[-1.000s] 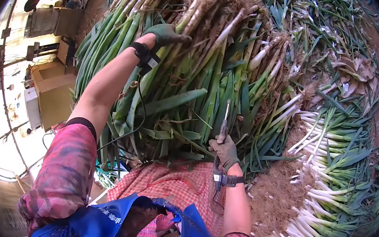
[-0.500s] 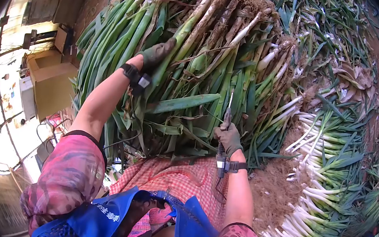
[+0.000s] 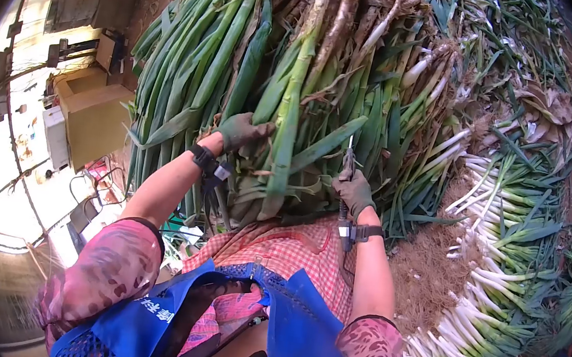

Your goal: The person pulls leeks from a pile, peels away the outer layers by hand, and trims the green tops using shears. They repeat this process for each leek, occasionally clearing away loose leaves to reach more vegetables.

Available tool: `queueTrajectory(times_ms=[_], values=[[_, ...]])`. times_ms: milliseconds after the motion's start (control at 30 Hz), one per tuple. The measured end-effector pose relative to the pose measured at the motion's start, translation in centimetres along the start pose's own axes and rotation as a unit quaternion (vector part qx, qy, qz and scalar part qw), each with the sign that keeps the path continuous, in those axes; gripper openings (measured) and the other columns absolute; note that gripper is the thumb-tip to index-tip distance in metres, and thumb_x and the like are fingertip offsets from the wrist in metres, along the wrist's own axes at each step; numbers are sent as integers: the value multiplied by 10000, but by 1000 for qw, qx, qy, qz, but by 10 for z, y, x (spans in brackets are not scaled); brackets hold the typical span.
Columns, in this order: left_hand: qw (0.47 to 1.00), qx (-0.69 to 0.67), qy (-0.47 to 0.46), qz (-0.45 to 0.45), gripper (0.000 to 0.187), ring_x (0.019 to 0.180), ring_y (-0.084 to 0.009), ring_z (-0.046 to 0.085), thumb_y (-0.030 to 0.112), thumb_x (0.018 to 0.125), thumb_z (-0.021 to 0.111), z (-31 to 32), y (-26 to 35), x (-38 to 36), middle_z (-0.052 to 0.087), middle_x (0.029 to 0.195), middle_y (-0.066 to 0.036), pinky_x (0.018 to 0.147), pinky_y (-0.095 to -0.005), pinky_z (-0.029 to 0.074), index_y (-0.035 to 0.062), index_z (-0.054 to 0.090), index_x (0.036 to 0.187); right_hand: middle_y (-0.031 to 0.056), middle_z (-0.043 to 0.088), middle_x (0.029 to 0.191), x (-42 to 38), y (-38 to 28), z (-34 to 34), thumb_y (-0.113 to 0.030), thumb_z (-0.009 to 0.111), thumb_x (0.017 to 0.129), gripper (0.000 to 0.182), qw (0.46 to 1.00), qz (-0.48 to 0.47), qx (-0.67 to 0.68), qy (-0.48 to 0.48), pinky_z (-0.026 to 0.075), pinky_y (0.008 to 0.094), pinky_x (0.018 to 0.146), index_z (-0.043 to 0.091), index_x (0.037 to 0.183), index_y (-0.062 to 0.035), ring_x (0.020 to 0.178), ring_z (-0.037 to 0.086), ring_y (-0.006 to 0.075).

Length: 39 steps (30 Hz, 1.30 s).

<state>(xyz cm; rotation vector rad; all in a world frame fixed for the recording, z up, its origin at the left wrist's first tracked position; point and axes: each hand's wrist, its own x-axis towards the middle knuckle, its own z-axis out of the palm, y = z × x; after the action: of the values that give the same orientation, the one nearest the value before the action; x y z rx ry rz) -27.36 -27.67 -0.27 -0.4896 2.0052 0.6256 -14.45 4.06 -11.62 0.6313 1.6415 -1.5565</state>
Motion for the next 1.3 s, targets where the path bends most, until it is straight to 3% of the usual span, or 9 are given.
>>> queueTrajectory(times_ms=[167, 367, 400, 467, 600, 733, 833, 933, 1300], values=[[993, -47, 101, 41, 699, 966, -225, 656, 510, 856, 685, -5, -54, 21, 686, 1074, -172, 832, -346, 510, -14, 547, 1299, 14, 578, 783, -7, 10, -1, -141, 720, 828, 238, 993, -110, -40, -20, 487, 276, 630, 538, 954, -52, 673, 593, 134], [933, 174, 286, 136, 876, 1275, -359, 503, 509, 791, 721, -7, 81, -47, 535, 1356, -212, 1046, -444, 423, 9, 396, 1433, 36, 613, 768, -57, -60, 10, -202, 732, 821, 273, 996, -68, 50, -22, 486, 276, 632, 537, 936, -50, 675, 605, 133], [964, 160, 210, 39, 853, 1288, -345, 494, 494, 764, 754, -3, 94, -30, 533, 1366, -196, 1054, -431, 426, 27, 429, 1399, 38, 609, 751, -56, -71, 13, -205, 735, 819, 279, 997, -43, 61, -33, 485, 271, 620, 535, 938, -50, 656, 603, 129], [924, 299, 236, 25, 770, 1263, -345, 526, 480, 760, 764, 3, 95, 10, 554, 1350, -180, 1038, -432, 451, 46, 495, 1336, 31, 594, 721, -48, -72, 15, -208, 750, 803, 305, 997, -19, 66, -20, 485, 279, 581, 523, 932, -50, 604, 602, 130], [958, 179, 219, 54, 480, 990, -351, 675, 317, 719, 717, -27, 90, 10, 691, 1043, -230, 865, -428, 523, 38, 658, 1104, 20, 600, 756, -62, -76, 12, -199, 764, 799, 312, 992, 15, 121, -25, 489, 271, 563, 512, 926, -66, 615, 620, 125], [980, -36, 59, 188, 432, 800, -136, 630, 268, 803, 686, -58, 83, -46, 682, 929, -67, 746, -296, 513, -13, 669, 1130, 24, 615, 800, -96, -89, 1, -182, 754, 827, 289, 984, 23, 161, -69, 503, 262, 588, 513, 938, -70, 670, 652, 135], [949, -274, -47, 150, 467, 855, -207, 657, 328, 812, 700, -49, 83, -59, 694, 994, -137, 784, -352, 520, -29, 666, 1111, 37, 621, 811, -126, -124, 13, -181, 742, 839, 289, 979, -15, 162, -120, 524, 267, 593, 500, 934, -56, 670, 664, 147], [971, -216, 10, 99, 460, 862, -189, 647, 322, 887, 663, -10, 43, 6, 682, 1005, -117, 764, -346, 519, -38, 632, 1171, 61, 646, 856, -128, -145, 38, -184, 710, 877, 268, 968, 4, 154, -196, 536, 267, 599, 570, 1032, -16, 728, 681, 160], [947, -308, 8, 96, 426, 846, -138, 633, 343, 921, 662, 11, 52, -3, 678, 979, -62, 766, -294, 520, -10, 646, 1158, 148, 699, 823, -116, -142, 64, -315, 759, 772, 390, 996, -53, -22, -72, 554, 326, 604, 586, 904, 9, 661, 699, 208]])
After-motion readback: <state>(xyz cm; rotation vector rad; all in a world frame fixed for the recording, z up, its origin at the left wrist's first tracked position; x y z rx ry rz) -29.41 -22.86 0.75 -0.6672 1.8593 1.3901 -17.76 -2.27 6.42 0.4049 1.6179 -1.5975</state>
